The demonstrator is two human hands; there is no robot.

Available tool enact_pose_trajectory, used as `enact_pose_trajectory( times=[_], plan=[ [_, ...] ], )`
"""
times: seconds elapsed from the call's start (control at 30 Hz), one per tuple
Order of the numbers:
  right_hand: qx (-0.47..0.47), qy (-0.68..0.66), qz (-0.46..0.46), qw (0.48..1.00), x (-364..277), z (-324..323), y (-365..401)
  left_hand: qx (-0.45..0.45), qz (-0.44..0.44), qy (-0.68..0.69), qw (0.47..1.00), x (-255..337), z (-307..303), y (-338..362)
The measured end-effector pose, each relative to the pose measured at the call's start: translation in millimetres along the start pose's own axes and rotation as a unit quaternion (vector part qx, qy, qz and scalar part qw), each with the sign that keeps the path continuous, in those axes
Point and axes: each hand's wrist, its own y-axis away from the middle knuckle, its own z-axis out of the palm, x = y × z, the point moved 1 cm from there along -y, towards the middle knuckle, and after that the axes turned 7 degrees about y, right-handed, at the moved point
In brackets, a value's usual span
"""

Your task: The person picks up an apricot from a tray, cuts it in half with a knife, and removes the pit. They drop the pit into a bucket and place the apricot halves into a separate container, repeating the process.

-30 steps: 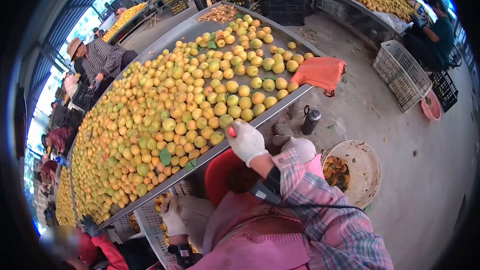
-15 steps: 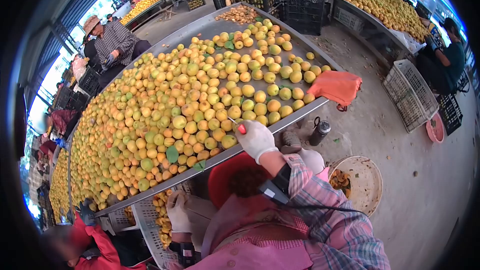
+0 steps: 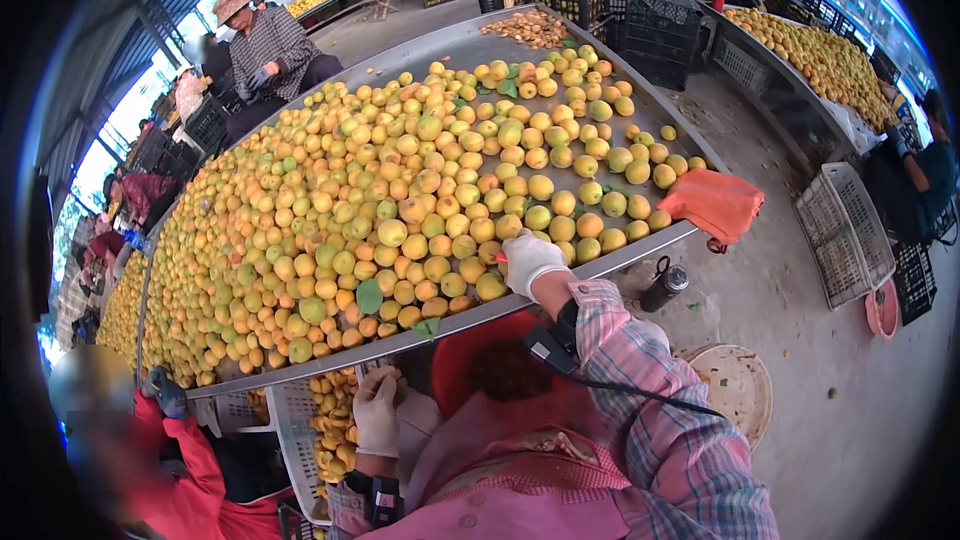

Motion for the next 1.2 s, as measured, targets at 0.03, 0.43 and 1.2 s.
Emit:
enact_pose_trajectory(
  times=[0.03,0.43,1.2],
  plan=[
    [0.002,0.001,-0.003,1.000,-2.3,-3.1,2.8,-0.005,-0.018,-0.008,1.000,7.8,5.0,2.1],
    [-0.094,-0.596,0.056,0.795,-21.4,-47.6,78.6,-0.159,-0.043,0.057,0.985,33.9,45.7,3.8],
    [-0.044,-0.549,-0.163,0.819,-73.4,-33.9,172.1,-0.365,0.156,-0.180,0.900,109.4,66.5,37.2]
  ],
)
